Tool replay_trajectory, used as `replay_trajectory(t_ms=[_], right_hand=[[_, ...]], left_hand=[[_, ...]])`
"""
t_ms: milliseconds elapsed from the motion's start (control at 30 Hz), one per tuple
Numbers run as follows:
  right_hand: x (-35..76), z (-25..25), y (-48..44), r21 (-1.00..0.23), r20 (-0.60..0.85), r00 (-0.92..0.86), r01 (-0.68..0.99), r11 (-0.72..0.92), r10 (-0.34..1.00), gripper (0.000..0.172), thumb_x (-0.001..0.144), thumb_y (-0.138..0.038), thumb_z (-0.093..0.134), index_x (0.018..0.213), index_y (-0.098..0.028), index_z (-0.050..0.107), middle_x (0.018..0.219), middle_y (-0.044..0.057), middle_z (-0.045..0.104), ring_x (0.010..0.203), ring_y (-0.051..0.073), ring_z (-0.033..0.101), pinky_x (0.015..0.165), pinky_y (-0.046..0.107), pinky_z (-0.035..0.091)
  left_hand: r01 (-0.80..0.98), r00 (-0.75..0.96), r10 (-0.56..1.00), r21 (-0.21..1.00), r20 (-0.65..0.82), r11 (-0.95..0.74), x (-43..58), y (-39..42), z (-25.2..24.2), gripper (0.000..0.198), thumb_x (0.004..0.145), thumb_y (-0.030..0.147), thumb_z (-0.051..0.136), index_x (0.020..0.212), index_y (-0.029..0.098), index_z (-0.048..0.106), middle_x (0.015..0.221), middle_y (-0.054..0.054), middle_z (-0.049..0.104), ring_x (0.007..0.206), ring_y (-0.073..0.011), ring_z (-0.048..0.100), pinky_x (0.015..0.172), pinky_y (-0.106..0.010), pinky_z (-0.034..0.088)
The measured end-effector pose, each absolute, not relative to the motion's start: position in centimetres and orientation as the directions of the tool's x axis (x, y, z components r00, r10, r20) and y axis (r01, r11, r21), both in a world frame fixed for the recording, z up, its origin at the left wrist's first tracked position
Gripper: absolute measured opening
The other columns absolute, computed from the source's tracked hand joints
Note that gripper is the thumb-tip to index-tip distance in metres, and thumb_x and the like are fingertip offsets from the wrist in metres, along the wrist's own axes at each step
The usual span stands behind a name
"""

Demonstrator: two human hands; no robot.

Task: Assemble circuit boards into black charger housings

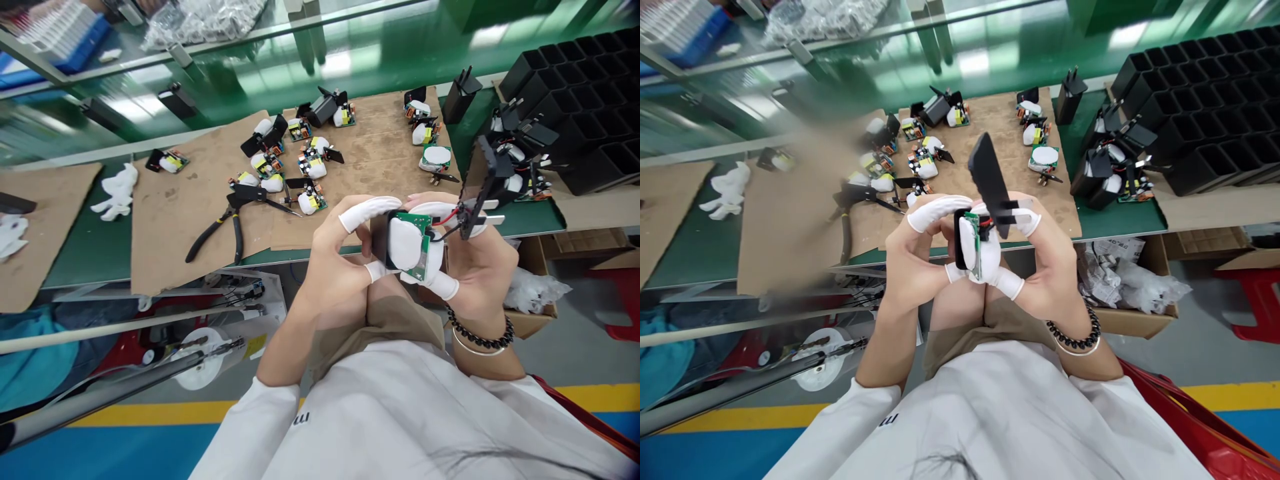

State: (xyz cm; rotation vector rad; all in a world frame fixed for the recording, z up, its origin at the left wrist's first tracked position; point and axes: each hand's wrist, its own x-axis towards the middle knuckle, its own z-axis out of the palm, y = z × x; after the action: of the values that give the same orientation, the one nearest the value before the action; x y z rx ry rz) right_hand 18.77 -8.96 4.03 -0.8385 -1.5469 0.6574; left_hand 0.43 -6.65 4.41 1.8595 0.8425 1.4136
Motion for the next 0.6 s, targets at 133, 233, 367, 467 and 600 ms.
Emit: replay_trajectory(t_ms=[133,233,367,467,600], right_hand=[[19.1,4.1,-8.8,-0.769,0.607,-0.077,0.195,0.609,0.791,0.051,0.082,-0.028,0.081,0.131,-0.035,0.07,0.133,0.003,0.072,0.124,0.032,0.067,0.11,0.052,0.057],[19.1,4.4,-8.9,-0.747,0.617,-0.097,0.242,0.62,0.781,0.05,0.081,-0.024,0.082,0.129,-0.033,0.069,0.131,0.004,0.072,0.125,0.031,0.067,0.111,0.053,0.056],[19.4,4.6,-9.0,-0.813,0.485,-0.097,0.316,0.489,0.869,0.05,0.081,-0.025,0.085,0.129,-0.028,0.068,0.137,0.009,0.07,0.133,0.033,0.066,0.117,0.055,0.054],[20.9,4.6,-8.2,-0.877,0.346,-0.218,0.271,0.398,0.912,0.072,0.079,-0.031,0.089,0.144,-0.031,0.059,0.152,0.009,0.063,0.141,0.033,0.063,0.114,0.052,0.059],[23.3,5.6,-6.2,-0.808,0.459,-0.345,0.221,0.546,0.818,0.091,0.083,-0.021,0.086,0.159,-0.045,0.043,0.177,-0.002,0.031,0.163,0.028,0.037,0.129,0.047,0.046]], left_hand=[[0.068,0.236,0.785,0.796,0.573,-0.602,0.3,-6.2,4.3,0.048,0.08,0.03,0.087,0.126,0.027,0.073,0.123,-0.007,0.071,0.078,-0.014,0.063,0.055,-0.024,0.051],[0.054,0.243,0.784,0.799,0.571,-0.599,0.3,-6.0,4.1,0.05,0.079,0.026,0.088,0.127,0.027,0.073,0.123,-0.006,0.071,0.074,-0.012,0.06,0.054,-0.022,0.05],[0.047,0.241,0.832,0.85,0.5,-0.525,0.2,-5.5,3.2,0.057,0.072,0.024,0.092,0.125,0.027,0.074,0.123,-0.006,0.072,0.066,-0.0084,0.055,0.055,-0.022,0.051],[-0.015,0.284,0.897,0.937,0.338,-0.348,-0.1,-4.9,2.1,0.067,0.061,0.031,0.1,0.123,0.024,0.075,0.123,-0.006,0.073,0.06,-0.006,0.053,0.059,-0.024,0.054],[-0.087,0.424,0.901,0.994,0.093,-0.061,-1.1,-4.4,1.5,0.087,0.045,0.047,0.105,0.122,0.02,0.075,0.11,-0.008,0.076,0.067,-0.0138,0.065,0.062,-0.028,0.057]])
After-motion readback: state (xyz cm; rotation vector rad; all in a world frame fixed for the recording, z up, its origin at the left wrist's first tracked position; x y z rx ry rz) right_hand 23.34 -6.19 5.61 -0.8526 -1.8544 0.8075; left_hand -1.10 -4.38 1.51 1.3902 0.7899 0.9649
